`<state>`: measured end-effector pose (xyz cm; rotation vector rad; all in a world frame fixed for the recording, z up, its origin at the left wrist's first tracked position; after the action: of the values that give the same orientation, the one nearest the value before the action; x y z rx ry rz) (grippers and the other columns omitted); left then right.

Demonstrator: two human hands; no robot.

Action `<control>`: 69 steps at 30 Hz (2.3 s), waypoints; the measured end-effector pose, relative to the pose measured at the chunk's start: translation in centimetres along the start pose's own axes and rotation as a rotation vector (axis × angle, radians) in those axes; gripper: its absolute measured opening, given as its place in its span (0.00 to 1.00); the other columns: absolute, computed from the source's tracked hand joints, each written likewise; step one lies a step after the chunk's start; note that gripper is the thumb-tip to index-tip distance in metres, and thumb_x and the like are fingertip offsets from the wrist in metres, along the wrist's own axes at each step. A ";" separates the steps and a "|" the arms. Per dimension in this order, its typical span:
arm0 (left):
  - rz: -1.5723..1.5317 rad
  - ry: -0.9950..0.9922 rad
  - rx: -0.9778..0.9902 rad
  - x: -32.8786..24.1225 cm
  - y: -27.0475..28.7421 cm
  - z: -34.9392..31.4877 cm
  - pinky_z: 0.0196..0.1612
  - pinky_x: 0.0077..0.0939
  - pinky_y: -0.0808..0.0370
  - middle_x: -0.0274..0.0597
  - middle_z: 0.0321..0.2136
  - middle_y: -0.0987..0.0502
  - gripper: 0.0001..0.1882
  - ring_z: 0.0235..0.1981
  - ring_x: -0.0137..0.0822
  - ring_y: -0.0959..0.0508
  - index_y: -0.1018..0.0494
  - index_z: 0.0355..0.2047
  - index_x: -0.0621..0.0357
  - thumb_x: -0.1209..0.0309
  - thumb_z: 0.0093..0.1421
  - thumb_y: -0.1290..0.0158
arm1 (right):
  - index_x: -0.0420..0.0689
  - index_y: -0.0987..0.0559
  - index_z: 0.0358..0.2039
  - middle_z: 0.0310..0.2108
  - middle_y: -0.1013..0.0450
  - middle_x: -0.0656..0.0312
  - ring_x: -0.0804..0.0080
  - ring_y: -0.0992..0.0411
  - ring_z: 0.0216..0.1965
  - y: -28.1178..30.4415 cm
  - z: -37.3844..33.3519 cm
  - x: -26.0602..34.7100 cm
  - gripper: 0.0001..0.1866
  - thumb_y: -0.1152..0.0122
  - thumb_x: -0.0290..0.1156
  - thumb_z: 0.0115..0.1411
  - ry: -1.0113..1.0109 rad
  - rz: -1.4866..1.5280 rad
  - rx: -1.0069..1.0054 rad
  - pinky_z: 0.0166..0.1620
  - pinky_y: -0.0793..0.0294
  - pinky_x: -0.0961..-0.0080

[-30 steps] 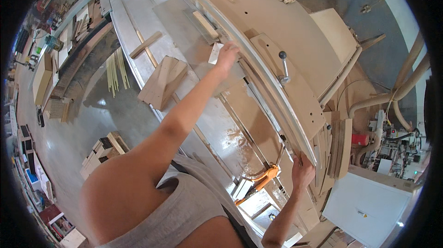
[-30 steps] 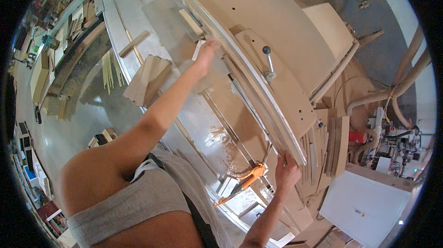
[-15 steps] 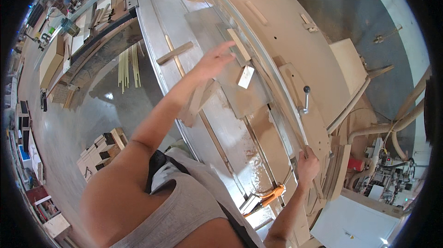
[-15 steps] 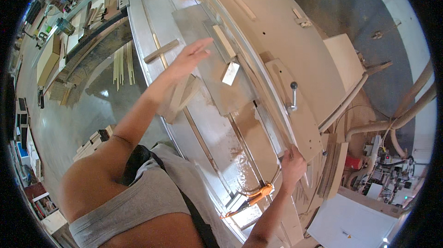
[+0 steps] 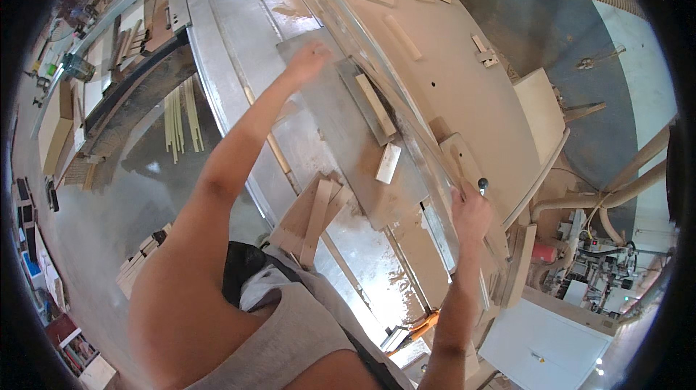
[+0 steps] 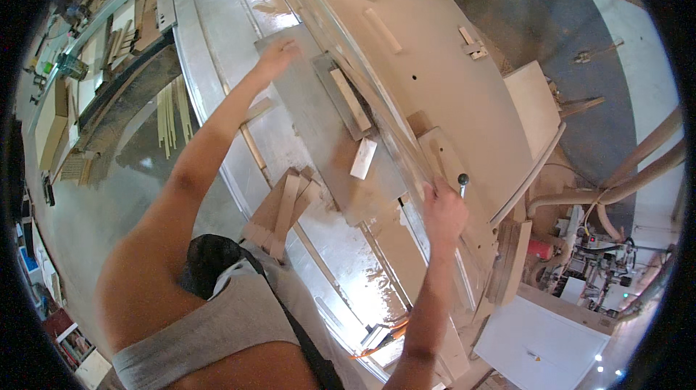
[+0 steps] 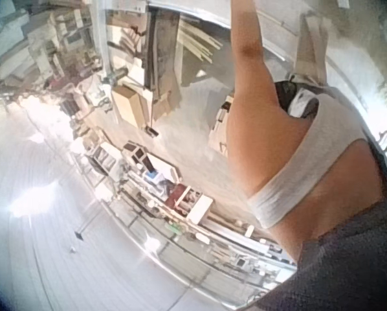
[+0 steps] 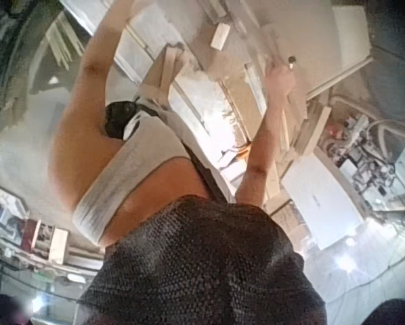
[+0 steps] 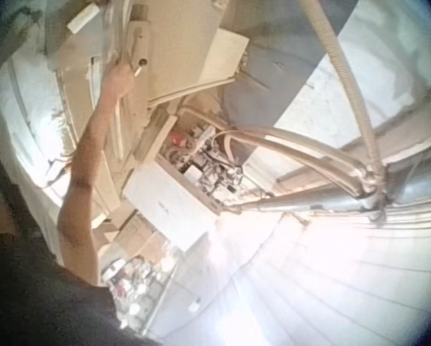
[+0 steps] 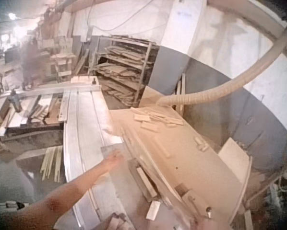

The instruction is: The person processes wood slats by placing them one by one into a guide on a workbench, sliding a component along the guide to secure or measure them, and then setting the processed slats aside onto a pile.

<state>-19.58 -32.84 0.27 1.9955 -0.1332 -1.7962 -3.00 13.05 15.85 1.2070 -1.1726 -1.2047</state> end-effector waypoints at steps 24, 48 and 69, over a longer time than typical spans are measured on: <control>-0.228 -0.056 -0.227 0.3 -3.3 13.4 0.48 0.36 0.23 0.49 0.40 0.17 0.21 0.41 0.45 0.17 0.25 0.53 0.55 0.68 0.58 0.45 | 0.35 0.20 0.40 0.20 0.33 0.66 0.81 0.37 0.23 0.7 -25.4 -8.6 0.11 0.37 0.28 0.61 -0.616 0.536 -0.196 0.27 0.36 0.78; 0.509 -0.769 0.127 -12.0 -29.0 -26.0 0.63 0.50 0.41 0.49 0.47 0.24 0.16 0.53 0.50 0.26 0.21 0.42 0.54 0.75 0.51 0.45 | 0.38 0.23 0.31 0.17 0.37 0.60 0.76 0.41 0.21 -5.5 -47.6 -23.9 0.09 0.37 0.32 0.60 -0.615 0.475 -0.216 0.26 0.38 0.73; -0.470 0.374 0.252 -7.9 -31.5 -25.7 0.68 0.44 0.49 0.44 0.60 0.35 0.30 0.65 0.44 0.42 0.35 0.60 0.56 0.68 0.55 0.48 | 0.44 0.17 0.46 0.33 0.20 0.50 0.54 0.19 0.36 -3.8 -40.4 -30.2 0.16 0.34 0.34 0.58 -0.445 0.398 -0.045 0.38 0.23 0.64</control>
<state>-3.00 4.87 -3.39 2.6816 0.2607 -1.6848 36.57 44.25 11.25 0.6376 -1.6137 -1.2114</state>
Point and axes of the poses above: each hand's wrist, its own z-axis towards the middle knuckle, its own y-axis out of the back of the hand, x = y × z, the point moved 9 cm from there along z, towards the middle knuckle
